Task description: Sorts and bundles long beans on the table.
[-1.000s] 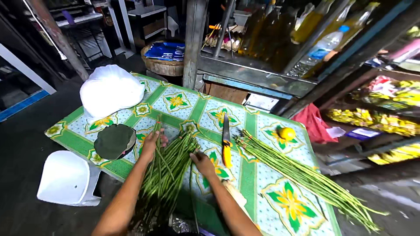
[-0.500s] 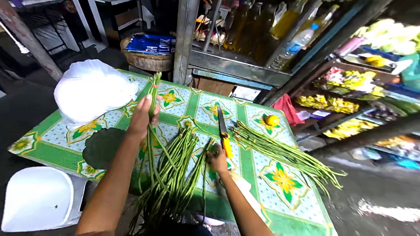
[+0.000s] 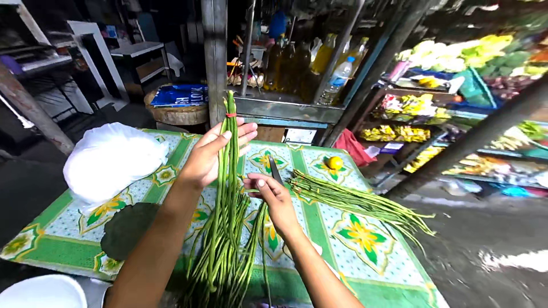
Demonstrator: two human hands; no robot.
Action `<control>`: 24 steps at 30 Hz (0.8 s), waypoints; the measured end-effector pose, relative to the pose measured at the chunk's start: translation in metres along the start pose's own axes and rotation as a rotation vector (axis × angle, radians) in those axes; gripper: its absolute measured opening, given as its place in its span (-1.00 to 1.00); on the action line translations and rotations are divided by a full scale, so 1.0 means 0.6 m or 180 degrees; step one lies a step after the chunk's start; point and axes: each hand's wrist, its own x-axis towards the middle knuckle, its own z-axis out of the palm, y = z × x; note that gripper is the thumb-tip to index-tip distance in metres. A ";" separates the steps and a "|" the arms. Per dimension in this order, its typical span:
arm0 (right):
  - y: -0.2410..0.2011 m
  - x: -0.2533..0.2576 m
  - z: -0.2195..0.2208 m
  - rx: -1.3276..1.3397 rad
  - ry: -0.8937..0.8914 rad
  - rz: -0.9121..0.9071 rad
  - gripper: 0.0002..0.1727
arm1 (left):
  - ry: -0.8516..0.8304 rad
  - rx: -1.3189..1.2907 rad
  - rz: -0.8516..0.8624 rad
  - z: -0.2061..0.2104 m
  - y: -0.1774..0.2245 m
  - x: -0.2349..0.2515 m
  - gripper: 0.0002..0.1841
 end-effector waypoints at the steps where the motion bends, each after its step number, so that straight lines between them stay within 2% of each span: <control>1: -0.012 0.002 0.002 0.0038 -0.0063 -0.0098 -0.64 | -0.0055 0.0037 -0.0015 0.017 -0.001 0.001 -0.58; 3: -0.032 0.005 0.005 0.0109 -0.0096 -0.0227 -0.64 | -0.0148 0.0067 -0.0020 0.047 -0.004 0.007 -0.62; 7: -0.056 0.006 -0.014 0.0320 0.0057 -0.0132 -0.85 | -0.0057 0.0358 0.0069 0.091 -0.009 0.022 -0.67; 14: -0.068 -0.003 -0.095 0.0458 -0.0126 0.0085 -0.69 | 0.0150 0.0672 -0.0328 0.143 -0.016 0.042 -0.66; 18: -0.069 -0.011 -0.123 0.0091 0.0291 -0.0216 -0.71 | 0.0424 0.1172 -0.0340 0.177 -0.035 0.054 -0.70; 21: -0.078 -0.008 -0.148 0.0097 0.0240 -0.0261 -0.66 | 0.0412 0.1448 -0.0239 0.196 -0.057 0.067 -0.68; 24: -0.081 -0.003 -0.174 0.0201 0.0133 -0.0126 -0.75 | 0.0385 0.1653 -0.0318 0.211 -0.072 0.081 -0.70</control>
